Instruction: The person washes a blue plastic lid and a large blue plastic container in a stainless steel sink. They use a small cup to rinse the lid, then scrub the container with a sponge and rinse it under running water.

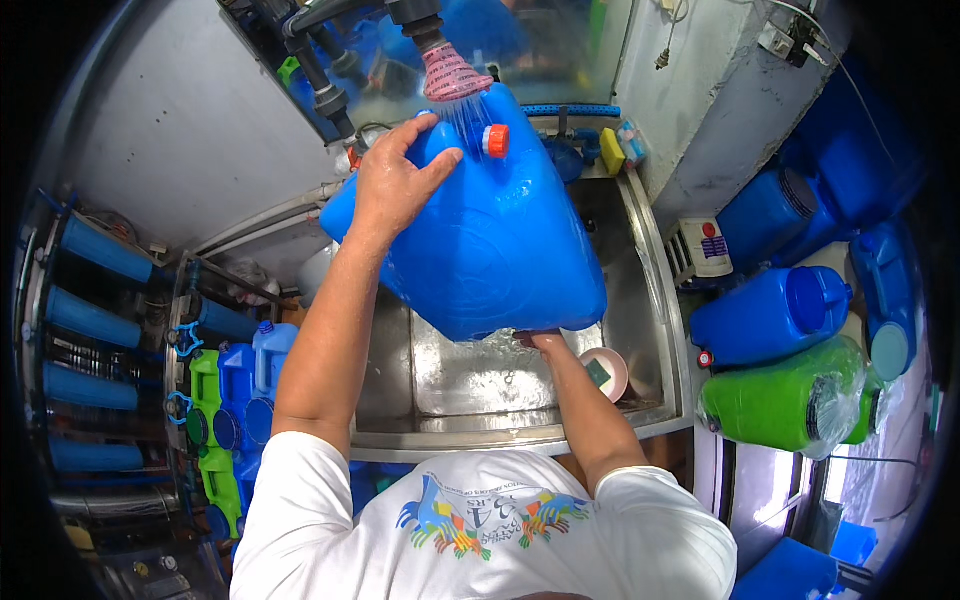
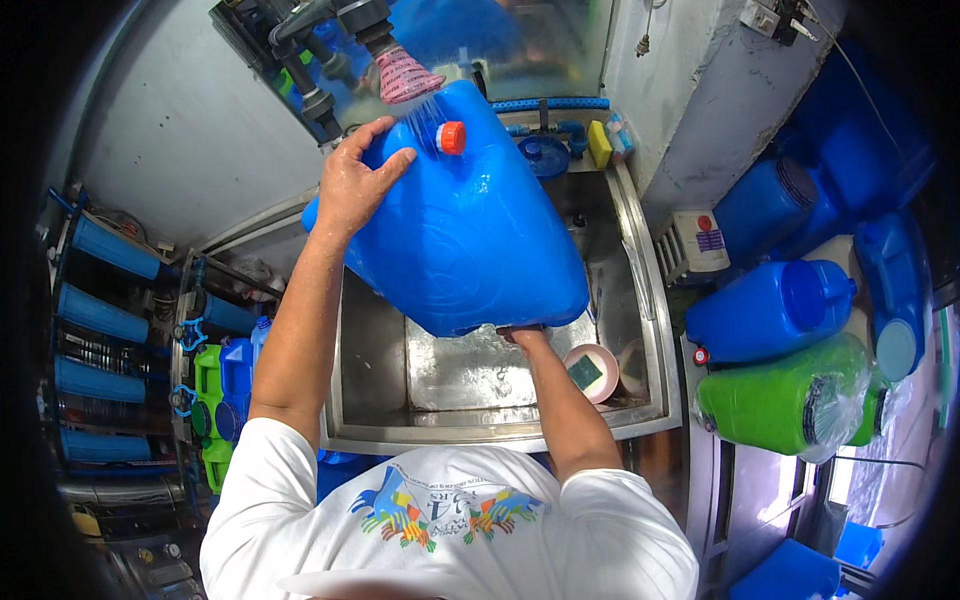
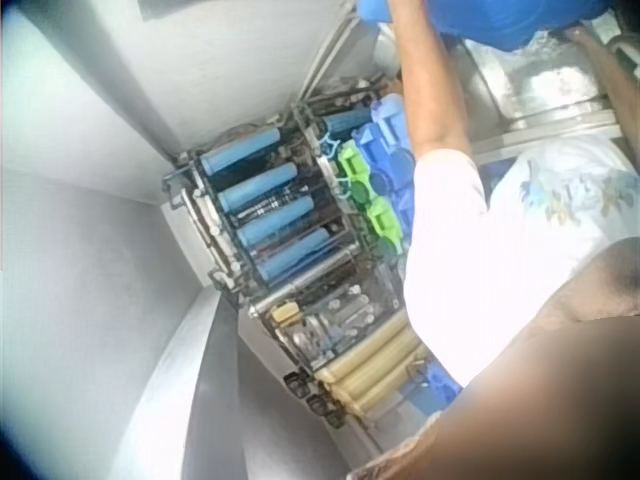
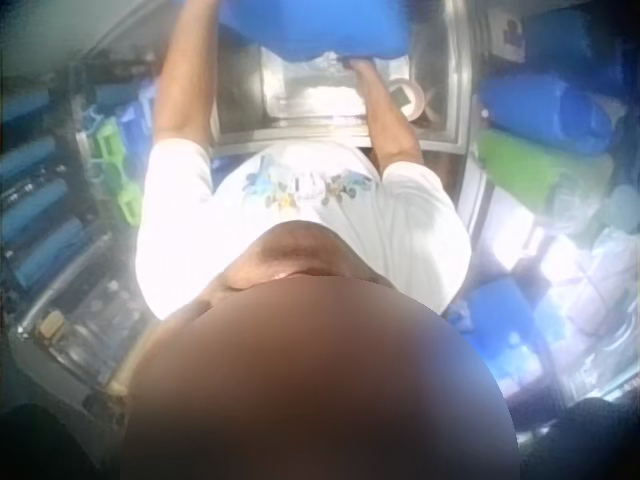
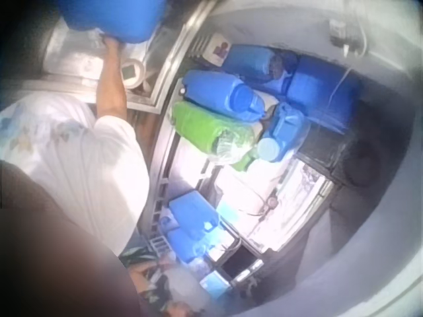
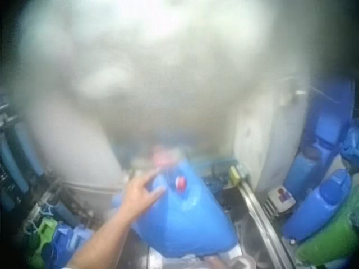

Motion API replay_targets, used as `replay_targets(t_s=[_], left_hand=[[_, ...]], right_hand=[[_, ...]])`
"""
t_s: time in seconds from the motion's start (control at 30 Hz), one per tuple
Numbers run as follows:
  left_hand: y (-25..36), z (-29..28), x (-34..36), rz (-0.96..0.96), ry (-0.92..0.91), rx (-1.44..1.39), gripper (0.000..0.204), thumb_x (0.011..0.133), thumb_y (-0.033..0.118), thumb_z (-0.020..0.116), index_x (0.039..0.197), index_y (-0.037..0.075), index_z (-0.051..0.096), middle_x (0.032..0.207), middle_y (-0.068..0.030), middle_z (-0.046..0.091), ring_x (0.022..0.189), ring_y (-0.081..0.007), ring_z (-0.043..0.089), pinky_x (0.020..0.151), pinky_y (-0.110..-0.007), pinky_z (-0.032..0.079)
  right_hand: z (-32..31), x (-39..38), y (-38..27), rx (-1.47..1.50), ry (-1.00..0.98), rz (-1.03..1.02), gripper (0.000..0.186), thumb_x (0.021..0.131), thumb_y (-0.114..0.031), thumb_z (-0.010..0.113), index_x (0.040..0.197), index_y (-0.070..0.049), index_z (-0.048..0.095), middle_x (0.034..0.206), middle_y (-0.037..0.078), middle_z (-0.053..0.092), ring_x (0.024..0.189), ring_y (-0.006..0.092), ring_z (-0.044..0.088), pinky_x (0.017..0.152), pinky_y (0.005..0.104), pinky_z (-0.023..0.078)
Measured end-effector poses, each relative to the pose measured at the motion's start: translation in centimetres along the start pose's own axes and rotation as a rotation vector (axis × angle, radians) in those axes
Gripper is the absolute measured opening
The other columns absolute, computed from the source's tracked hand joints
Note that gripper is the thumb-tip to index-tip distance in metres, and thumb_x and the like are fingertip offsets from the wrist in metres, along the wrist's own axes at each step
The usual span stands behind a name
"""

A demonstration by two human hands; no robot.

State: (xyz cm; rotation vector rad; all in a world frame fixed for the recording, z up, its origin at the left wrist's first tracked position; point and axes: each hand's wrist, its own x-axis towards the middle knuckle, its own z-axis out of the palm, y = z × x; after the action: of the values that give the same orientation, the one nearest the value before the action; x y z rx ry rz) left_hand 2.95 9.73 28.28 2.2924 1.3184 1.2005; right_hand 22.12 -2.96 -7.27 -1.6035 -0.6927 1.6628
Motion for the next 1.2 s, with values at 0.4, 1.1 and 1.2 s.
replay_targets(t_s=[0.4, 1.1, 1.2], left_hand=[[-0.6, 0.3, 1.6, 0.004, 0.029, -0.016, 0.058, 0.078, 0.036, 0.08, 0.124, 0.004, 0.066, 0.116, -0.0219, 0.066, 0.107, -0.0331, 0.064, 0.095, -0.04, 0.05], [-1.4, -0.4, 1.6, -0.009, 0.049, -0.085, 0.047, 0.087, 0.032, 0.072, 0.125, 0.005, 0.066, 0.117, -0.0192, 0.068, 0.109, -0.0291, 0.065, 0.096, -0.038, 0.049], [-1.2, 0.3, 2.0, 0.042, 0.091, 0.006, 0.043, 0.088, 0.031, 0.071, 0.122, 0.005, 0.067, 0.111, -0.0173, 0.069, 0.102, -0.0256, 0.066, 0.091, -0.037, 0.05]], right_hand=[[-0.8, 0.9, -1.8, -0.016, 0.035, -0.044, 0.035, 0.1, -0.041, 0.052, 0.121, -0.013, 0.061, 0.102, 0.007, 0.071, 0.074, 0.0158, 0.07, 0.06, 0.0282, 0.056], [-0.9, 0.9, -2.7, -0.015, 0.029, -0.036, 0.035, 0.1, -0.034, 0.054, 0.128, -0.012, 0.055, 0.101, 0.008, 0.07, 0.068, 0.0162, 0.071, 0.057, 0.0272, 0.056], [-1.0, 0.5, -2.8, -0.018, -0.016, -0.016, 0.035, 0.1, -0.035, 0.054, 0.125, -0.011, 0.056, 0.101, 0.009, 0.071, 0.071, 0.0154, 0.07, 0.061, 0.0293, 0.057]])
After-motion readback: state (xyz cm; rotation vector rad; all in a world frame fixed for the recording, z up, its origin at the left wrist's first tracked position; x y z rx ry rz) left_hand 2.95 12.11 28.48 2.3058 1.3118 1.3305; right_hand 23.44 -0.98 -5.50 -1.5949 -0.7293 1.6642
